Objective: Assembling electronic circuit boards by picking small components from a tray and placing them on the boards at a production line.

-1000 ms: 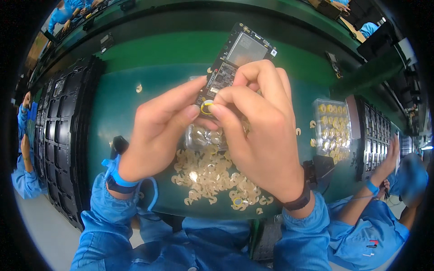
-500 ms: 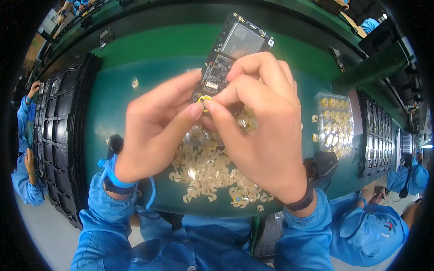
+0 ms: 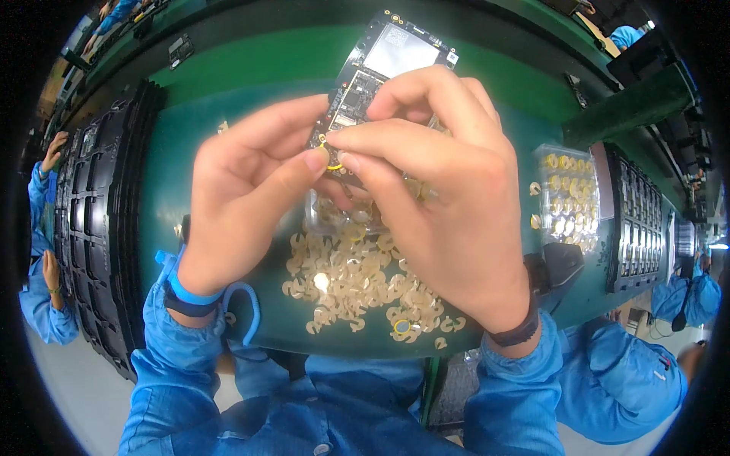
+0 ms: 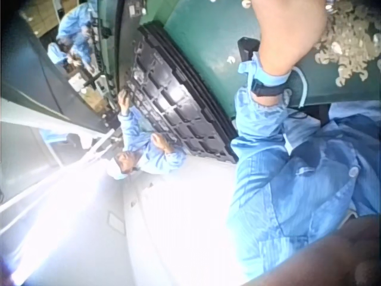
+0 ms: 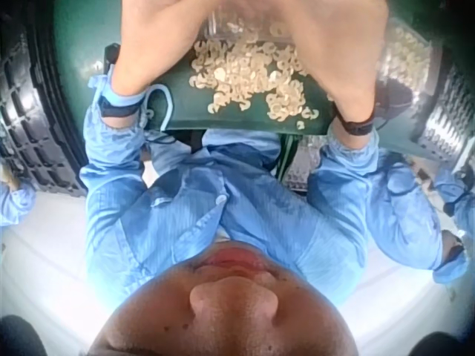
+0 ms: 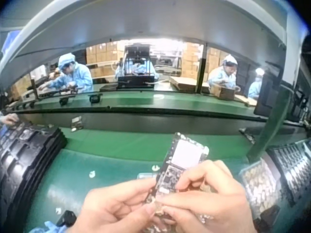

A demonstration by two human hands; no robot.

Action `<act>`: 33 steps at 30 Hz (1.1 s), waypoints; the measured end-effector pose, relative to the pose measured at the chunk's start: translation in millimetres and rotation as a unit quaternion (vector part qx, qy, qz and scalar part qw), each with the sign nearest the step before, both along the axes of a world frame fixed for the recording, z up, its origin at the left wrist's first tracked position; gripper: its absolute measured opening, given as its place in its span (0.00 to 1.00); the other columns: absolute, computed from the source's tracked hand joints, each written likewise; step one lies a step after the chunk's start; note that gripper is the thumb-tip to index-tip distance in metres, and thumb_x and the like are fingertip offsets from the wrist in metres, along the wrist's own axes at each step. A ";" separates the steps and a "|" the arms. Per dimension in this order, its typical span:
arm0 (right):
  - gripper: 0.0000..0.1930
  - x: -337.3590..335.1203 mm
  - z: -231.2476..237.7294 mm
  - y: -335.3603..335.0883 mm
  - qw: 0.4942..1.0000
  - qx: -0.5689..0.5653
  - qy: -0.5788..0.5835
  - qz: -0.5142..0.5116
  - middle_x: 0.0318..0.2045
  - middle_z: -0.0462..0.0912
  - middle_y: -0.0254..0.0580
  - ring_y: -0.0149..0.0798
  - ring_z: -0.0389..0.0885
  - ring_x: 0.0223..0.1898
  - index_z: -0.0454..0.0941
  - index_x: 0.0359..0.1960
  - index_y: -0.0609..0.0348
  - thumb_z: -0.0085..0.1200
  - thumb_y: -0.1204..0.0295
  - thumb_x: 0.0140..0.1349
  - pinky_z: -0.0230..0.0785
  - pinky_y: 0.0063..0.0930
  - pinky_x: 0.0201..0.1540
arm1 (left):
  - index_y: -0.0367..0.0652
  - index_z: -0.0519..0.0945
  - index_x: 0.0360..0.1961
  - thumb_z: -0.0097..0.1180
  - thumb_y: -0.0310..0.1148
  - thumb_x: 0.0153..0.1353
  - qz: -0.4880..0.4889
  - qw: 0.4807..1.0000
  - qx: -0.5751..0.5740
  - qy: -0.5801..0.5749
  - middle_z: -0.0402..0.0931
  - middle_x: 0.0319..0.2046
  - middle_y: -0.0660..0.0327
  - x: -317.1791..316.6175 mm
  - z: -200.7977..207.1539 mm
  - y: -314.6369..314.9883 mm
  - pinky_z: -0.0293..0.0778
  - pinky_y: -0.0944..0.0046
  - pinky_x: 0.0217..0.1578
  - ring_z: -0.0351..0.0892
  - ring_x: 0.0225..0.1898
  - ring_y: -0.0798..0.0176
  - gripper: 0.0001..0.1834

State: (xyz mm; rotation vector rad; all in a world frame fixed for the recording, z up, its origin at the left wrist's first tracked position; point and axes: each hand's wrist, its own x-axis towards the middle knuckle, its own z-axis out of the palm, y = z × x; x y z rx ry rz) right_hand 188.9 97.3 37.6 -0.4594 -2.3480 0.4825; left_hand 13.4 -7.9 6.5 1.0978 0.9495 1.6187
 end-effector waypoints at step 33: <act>0.07 -15.4 -28.6 46.7 0.896 -0.422 0.128 -0.049 0.36 0.87 0.34 0.24 0.82 0.36 0.85 0.45 0.65 0.65 0.75 0.70 0.75 0.21 0.37 | 0.22 0.70 0.67 0.59 0.26 0.75 0.046 0.993 -0.056 -0.092 0.85 0.49 0.45 -28.2 -35.0 23.5 0.87 0.64 0.40 0.91 0.41 0.58 0.25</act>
